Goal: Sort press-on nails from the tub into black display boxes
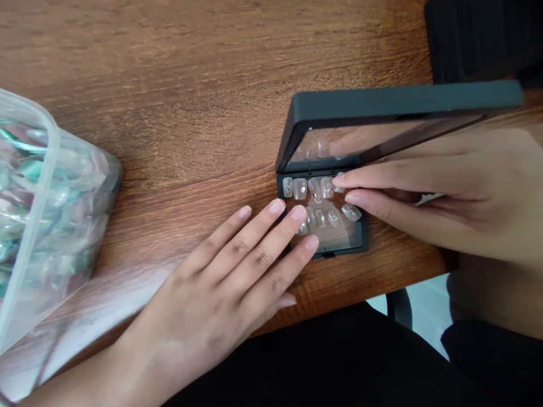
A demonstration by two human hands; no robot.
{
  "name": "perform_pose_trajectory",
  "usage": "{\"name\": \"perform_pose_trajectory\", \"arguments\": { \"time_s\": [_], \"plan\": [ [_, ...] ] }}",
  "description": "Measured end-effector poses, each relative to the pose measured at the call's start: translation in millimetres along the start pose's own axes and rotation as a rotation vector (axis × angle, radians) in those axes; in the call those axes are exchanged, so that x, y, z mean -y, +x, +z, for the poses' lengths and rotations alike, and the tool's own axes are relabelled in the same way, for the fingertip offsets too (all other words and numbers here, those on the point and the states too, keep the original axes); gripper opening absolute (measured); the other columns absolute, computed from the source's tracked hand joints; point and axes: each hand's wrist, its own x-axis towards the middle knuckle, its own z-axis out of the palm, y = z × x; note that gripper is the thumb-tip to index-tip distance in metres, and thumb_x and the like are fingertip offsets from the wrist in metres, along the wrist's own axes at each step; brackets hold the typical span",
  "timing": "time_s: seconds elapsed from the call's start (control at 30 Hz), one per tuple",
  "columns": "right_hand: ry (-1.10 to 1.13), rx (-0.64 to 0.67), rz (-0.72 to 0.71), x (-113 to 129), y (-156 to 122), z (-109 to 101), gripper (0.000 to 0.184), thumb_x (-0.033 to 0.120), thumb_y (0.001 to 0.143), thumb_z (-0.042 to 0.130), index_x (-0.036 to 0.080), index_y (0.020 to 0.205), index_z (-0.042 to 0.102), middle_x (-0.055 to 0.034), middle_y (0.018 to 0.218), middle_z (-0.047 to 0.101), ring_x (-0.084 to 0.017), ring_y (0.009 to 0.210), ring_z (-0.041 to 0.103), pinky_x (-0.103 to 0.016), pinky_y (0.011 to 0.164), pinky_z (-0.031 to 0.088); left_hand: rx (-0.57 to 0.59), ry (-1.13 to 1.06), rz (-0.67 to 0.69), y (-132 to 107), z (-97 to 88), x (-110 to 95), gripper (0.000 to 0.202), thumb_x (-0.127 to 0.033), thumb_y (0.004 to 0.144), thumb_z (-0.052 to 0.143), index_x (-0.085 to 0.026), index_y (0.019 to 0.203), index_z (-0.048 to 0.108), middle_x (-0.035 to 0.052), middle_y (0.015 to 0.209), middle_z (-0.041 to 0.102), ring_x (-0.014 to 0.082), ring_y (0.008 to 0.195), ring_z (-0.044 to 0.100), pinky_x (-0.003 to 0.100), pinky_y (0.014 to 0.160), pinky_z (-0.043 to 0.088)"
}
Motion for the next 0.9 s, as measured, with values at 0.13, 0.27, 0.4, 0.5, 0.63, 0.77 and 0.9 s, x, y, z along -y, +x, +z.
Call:
{"name": "perform_pose_trajectory", "arguments": {
  "time_s": [0.13,0.27,0.4,0.5,0.63,0.77,0.9],
  "plan": [
    [0.014,-0.023,-0.003,-2,-7,-4,0.02,0.031,0.111,0.059,0.026,0.115,0.078,0.0011,0.1,0.077,-0.02,0.088,0.074,-0.037,0.072,0.051,0.011,0.017,0.006,0,0.3,0,0.063,-0.04,0.112,0.05,-0.013,0.166,0.035,0.0116,0.175,0.037,0.0261,0.166,0.033,0.042,0.142,0.018],
    [-0.012,-0.053,0.052,-3,-12,-6,0.022,0.034,0.111,0.059,0.035,0.127,0.074,0.0036,0.11,0.077,-0.022,0.1,0.075,-0.038,0.08,0.054,0.001,0.043,0.015,2,2.1,-1,0.062,-0.042,0.114,0.042,-0.012,0.168,0.031,0.0092,0.177,0.035,0.0232,0.167,0.029,0.043,0.143,0.01],
    [-0.025,-0.027,-0.049,-4,-6,-1,0.024,0.034,0.112,0.056,0.031,0.131,0.071,0.0016,0.101,0.077,-0.022,0.094,0.076,-0.038,0.075,0.053,0.001,0.047,-0.006,6,2.6,2,0.07,-0.052,0.113,0.039,-0.01,0.169,0.028,0.0123,0.177,0.034,0.0266,0.167,0.03,0.045,0.142,0.015],
    [-0.054,0.013,-0.117,-6,-1,4,0.029,0.032,0.112,0.054,0.029,0.135,0.072,0.0011,0.1,0.077,-0.022,0.091,0.076,-0.037,0.071,0.052,-0.008,0.062,-0.007,11,3.0,6,0.075,-0.057,0.112,0.037,-0.008,0.169,0.027,0.0154,0.177,0.033,0.0299,0.166,0.032,0.045,0.14,0.021],
    [-0.084,0.027,-0.083,-8,-2,5,0.033,0.037,0.113,0.051,0.031,0.134,0.075,0.001,0.108,0.078,-0.024,0.096,0.076,-0.038,0.072,0.053,-0.004,0.083,-0.009,17,4.8,10,0.077,-0.058,0.112,0.038,-0.007,0.168,0.027,0.0171,0.177,0.03,0.0309,0.167,0.029,0.048,0.14,0.022],
    [-0.06,0.008,-0.072,-7,-4,4,0.031,0.035,0.112,0.053,0.028,0.128,0.079,0.0009,0.102,0.078,-0.023,0.091,0.075,-0.037,0.07,0.05,0.019,0.054,0.002,20,7.3,12,0.075,-0.058,0.112,0.038,-0.006,0.166,0.032,0.0172,0.176,0.031,0.0307,0.167,0.03,0.051,0.14,0.023],
    [-0.052,-0.026,-0.082,-4,-2,5,0.03,0.034,0.112,0.054,0.028,0.126,0.08,0.0025,0.099,0.078,-0.021,0.086,0.074,-0.036,0.067,0.047,0.023,0.053,0.004,22,8.1,11,0.071,-0.054,0.112,0.043,-0.008,0.166,0.034,0.0154,0.176,0.033,0.0293,0.166,0.031,0.049,0.141,0.021]
  ]
}}
